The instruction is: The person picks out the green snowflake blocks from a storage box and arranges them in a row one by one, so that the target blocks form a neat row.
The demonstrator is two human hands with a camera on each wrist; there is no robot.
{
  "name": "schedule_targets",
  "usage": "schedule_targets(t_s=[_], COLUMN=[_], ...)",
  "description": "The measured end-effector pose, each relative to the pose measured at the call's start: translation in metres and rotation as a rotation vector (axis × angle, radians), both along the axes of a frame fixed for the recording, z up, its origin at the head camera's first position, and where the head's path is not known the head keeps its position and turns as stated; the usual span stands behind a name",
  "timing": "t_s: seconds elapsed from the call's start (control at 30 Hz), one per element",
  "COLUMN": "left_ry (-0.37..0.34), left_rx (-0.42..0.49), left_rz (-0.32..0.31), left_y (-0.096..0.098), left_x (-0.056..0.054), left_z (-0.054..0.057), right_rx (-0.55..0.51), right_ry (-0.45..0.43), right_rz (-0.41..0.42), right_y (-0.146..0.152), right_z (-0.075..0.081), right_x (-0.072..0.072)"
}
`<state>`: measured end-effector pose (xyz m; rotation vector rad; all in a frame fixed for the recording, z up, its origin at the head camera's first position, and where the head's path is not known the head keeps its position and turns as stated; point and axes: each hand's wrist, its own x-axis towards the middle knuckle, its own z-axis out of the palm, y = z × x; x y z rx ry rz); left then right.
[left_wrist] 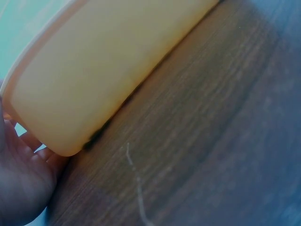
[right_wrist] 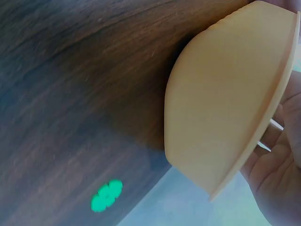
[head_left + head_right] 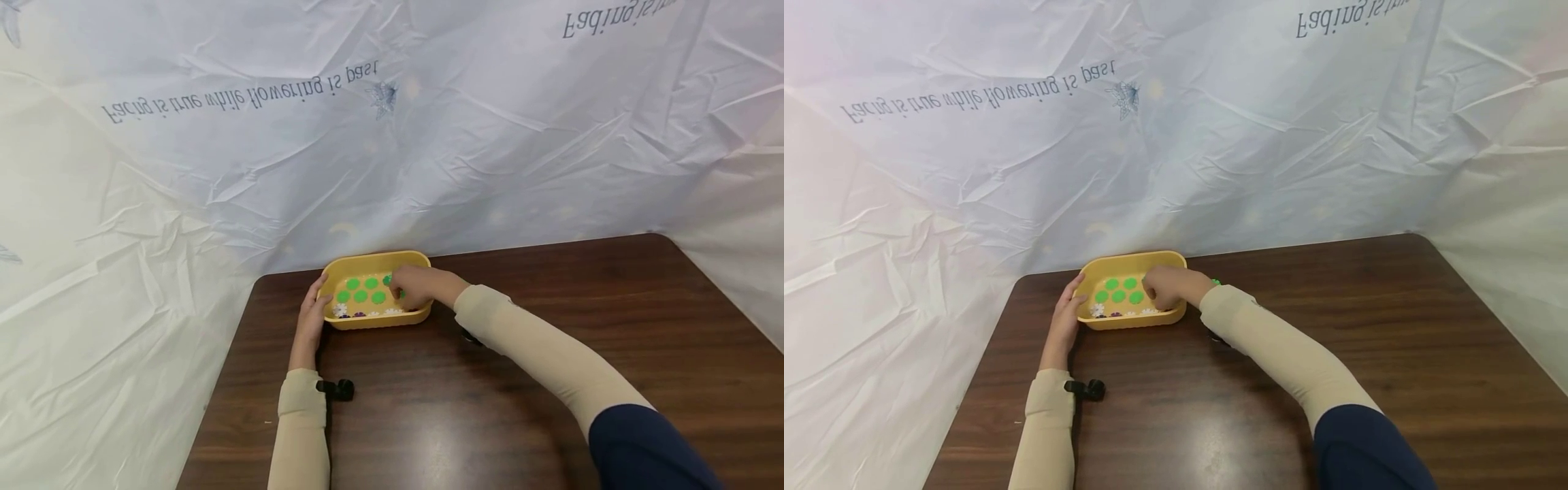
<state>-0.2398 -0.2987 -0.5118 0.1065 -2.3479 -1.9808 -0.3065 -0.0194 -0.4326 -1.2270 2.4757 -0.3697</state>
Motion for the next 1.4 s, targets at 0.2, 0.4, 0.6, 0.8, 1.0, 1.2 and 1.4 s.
schedule_targets(t_s=[0.2,0.4,0.6,0.8,1.0,1.2,1.4], left_ry=[-0.007,-0.001,0.005,-0.006,0.000,0.012,-0.012], left_rx=[-0.004,-0.004,-0.003,0.004,0.003,-0.002,-0.001], left_rz=[-0.002,0.013,0.006,0.008,0.009,0.011,0.010], left_y=[0.000,-0.001,-0.002,-0.001,0.000,-0.001,-0.001], left_x=[0.001,0.003,0.000,-0.001,0.001,0.001,0.002], left_z=[-0.001,0.000,0.002,0.000,-0.001,0.000,0.002], right_rx=[0.019,0.011,0.014,0.023,0.003,-0.004,0.009], right_ry=[0.057,0.092,0.112,0.122,0.119,0.118,0.088], right_rz=[0.039,0.095,0.101,0.098,0.088,0.078,0.031], right_y=[0.012,0.022,0.032,0.043,0.055,0.069,0.085], right_z=[0.013,0.025,0.030,0.029,0.031,0.035,0.032], right_x=[0.005,0.006,0.004,0.007,0.008,0.007,0.005])
